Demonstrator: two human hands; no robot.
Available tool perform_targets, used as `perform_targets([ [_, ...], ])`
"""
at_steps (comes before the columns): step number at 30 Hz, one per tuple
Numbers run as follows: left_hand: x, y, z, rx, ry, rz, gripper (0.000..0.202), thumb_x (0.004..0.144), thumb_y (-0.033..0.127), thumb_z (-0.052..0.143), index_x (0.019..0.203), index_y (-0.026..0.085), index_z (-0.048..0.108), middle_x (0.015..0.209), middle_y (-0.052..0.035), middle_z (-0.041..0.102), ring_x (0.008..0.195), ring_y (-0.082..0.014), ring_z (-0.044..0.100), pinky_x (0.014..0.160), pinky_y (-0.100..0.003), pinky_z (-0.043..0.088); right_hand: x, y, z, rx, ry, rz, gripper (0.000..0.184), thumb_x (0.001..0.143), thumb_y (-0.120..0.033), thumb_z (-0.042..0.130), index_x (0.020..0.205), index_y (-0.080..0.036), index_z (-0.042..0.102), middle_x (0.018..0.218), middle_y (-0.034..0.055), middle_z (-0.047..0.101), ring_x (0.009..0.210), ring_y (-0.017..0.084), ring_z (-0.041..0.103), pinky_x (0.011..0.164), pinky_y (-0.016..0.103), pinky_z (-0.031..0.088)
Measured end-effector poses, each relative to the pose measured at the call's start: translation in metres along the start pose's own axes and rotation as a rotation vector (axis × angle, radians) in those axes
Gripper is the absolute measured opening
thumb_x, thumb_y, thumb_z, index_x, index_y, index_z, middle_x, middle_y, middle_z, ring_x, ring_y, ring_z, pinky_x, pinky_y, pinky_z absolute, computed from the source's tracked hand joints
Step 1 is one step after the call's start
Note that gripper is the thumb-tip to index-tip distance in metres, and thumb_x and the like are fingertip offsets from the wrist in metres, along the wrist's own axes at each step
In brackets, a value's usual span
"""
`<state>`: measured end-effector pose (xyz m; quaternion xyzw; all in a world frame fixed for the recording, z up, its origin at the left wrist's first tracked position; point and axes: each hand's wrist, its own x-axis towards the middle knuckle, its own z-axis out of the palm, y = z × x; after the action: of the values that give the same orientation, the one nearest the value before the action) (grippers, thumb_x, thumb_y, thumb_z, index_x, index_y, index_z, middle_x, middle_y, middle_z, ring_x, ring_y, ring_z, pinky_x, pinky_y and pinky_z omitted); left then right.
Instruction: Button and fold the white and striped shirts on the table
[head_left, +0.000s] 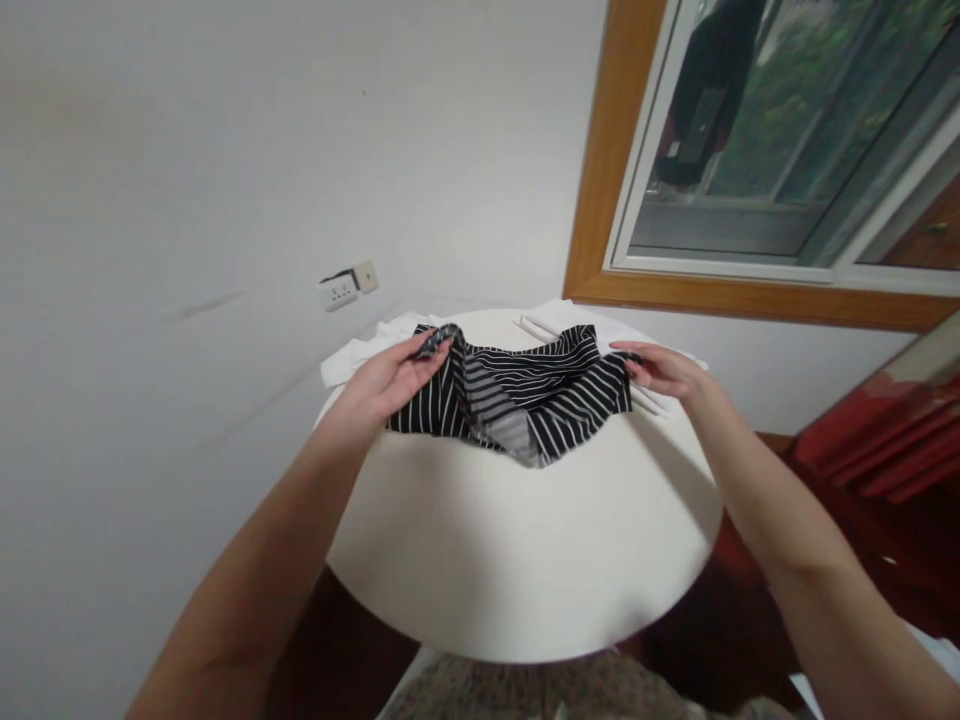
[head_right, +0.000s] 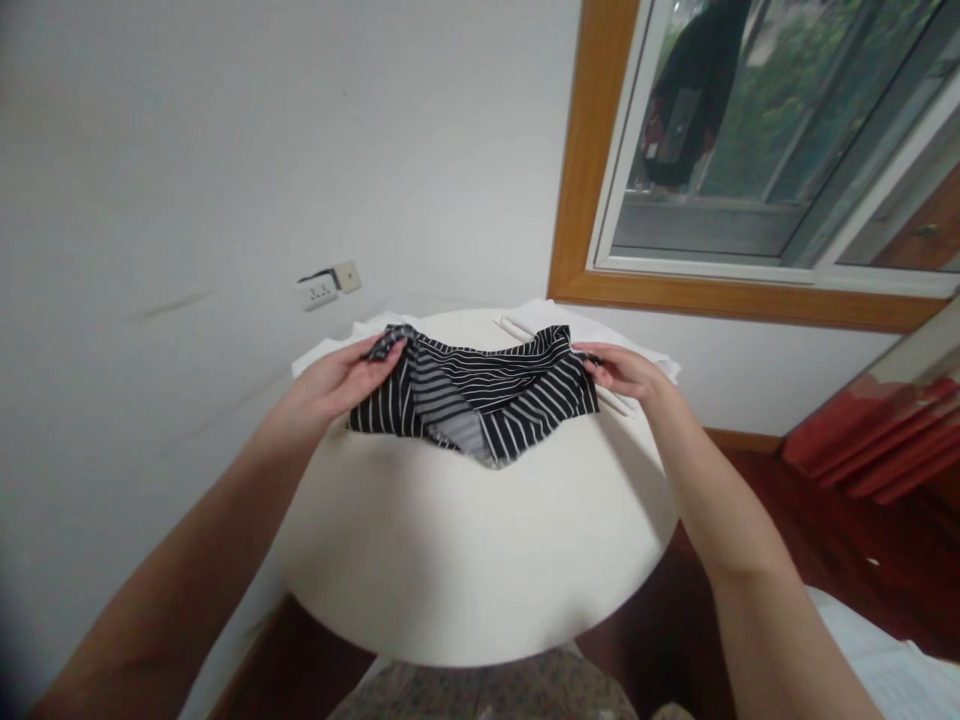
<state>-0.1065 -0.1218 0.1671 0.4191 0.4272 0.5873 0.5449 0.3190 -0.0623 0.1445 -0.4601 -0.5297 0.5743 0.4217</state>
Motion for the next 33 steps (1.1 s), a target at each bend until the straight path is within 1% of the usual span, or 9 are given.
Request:
perform_targets([
  [3,0.071,-0.011,0.006,-0.021,0.181,-0.008,0.042,0.095,0.019,0.035,0.135,0.009,0.040,0.126,-0.0197,0.056,0.106,-0.0169,0.062,0.088,-0.028,0.054,0.052,0.003,0.022,0.019,0.069,-0.093,0.031,0.095,-0.023,0.039,0.118,-0.013,0.057,0.104,0.0099,0.068,0.089,0.012,0.063,0.071,0.024,0.051],
  [7,0.100,-0.050,-0.003,0.396,0.332,0.164,0.070,0.090,0.027,0.048,0.148,0.016,0.011,0.144,-0.0212,0.040,0.119,-0.0199,0.054,0.096,-0.032,0.048,0.087,0.035,0.038,-0.169,0.247,-0.177,0.050,0.092,-0.022,0.041,0.141,-0.019,0.033,0.136,0.0131,0.052,0.112,0.015,0.059,0.087,0.029,0.051],
  [10,0.092,-0.076,-0.011,0.813,0.222,0.438,0.080,0.085,0.020,0.052,0.150,0.013,0.006,0.148,-0.0234,0.032,0.126,-0.0234,0.048,0.105,-0.038,0.040,0.091,0.055,0.039,-0.502,0.216,-0.374,0.062,0.081,-0.013,0.044,0.143,-0.017,0.035,0.141,0.0129,0.047,0.123,0.018,0.052,0.100,0.035,0.044],
  [13,0.081,-0.089,-0.014,1.229,0.014,0.661,0.069,0.081,0.006,0.045,0.147,0.014,0.028,0.150,-0.0172,0.032,0.136,-0.0254,0.034,0.114,-0.043,0.027,0.086,0.062,0.042,-0.911,0.069,-0.603,0.067,0.071,-0.005,0.044,0.137,-0.017,0.048,0.141,0.0100,0.048,0.129,0.022,0.043,0.109,0.041,0.034],
  [15,0.077,-0.091,-0.013,1.455,-0.072,0.680,0.064,0.077,-0.001,0.041,0.139,0.016,0.044,0.149,-0.0143,0.034,0.138,-0.0265,0.030,0.114,-0.045,0.023,0.082,0.061,0.050,-1.180,0.013,-0.651,0.067,0.071,-0.003,0.046,0.136,-0.018,0.050,0.143,0.0097,0.046,0.130,0.025,0.041,0.109,0.044,0.032],
  [20,0.078,-0.079,-0.015,1.777,-0.063,0.640,0.052,0.080,0.002,0.037,0.125,0.019,0.060,0.143,-0.0139,0.043,0.132,-0.0298,0.035,0.106,-0.046,0.032,0.088,0.052,0.071,-1.523,0.076,-0.632,0.053,0.079,-0.007,0.049,0.129,-0.022,0.059,0.142,0.0095,0.046,0.124,0.029,0.043,0.102,0.043,0.034],
  [26,0.098,-0.050,-0.022,1.870,-0.189,0.548,0.030,0.088,0.027,0.044,0.096,0.020,0.072,0.112,-0.0113,0.065,0.113,-0.0274,0.049,0.099,-0.039,0.035,0.125,0.028,0.056,-1.328,-0.074,-0.422,0.028,0.084,-0.015,0.048,0.098,-0.018,0.072,0.104,0.0055,0.070,0.097,0.020,0.059,0.090,0.030,0.042],
  [29,0.118,-0.038,-0.017,1.855,-0.064,0.451,0.038,0.090,0.037,0.040,0.091,0.018,0.072,0.096,-0.0126,0.069,0.104,-0.0283,0.053,0.094,-0.040,0.036,0.143,0.014,0.044,-1.131,-0.081,-0.183,0.028,0.087,-0.022,0.043,0.089,-0.014,0.070,0.079,0.0054,0.070,0.069,0.016,0.062,0.069,0.025,0.046],
  [33,0.146,-0.033,-0.002,1.803,0.181,0.401,0.047,0.091,0.041,0.036,0.094,0.011,0.072,0.096,-0.0208,0.068,0.105,-0.0352,0.052,0.091,-0.048,0.032,0.162,0.005,0.045,-1.059,0.229,-0.007,0.040,0.090,-0.039,0.040,0.086,-0.011,0.069,0.078,0.0129,0.070,0.071,0.021,0.064,0.066,0.028,0.047],
])
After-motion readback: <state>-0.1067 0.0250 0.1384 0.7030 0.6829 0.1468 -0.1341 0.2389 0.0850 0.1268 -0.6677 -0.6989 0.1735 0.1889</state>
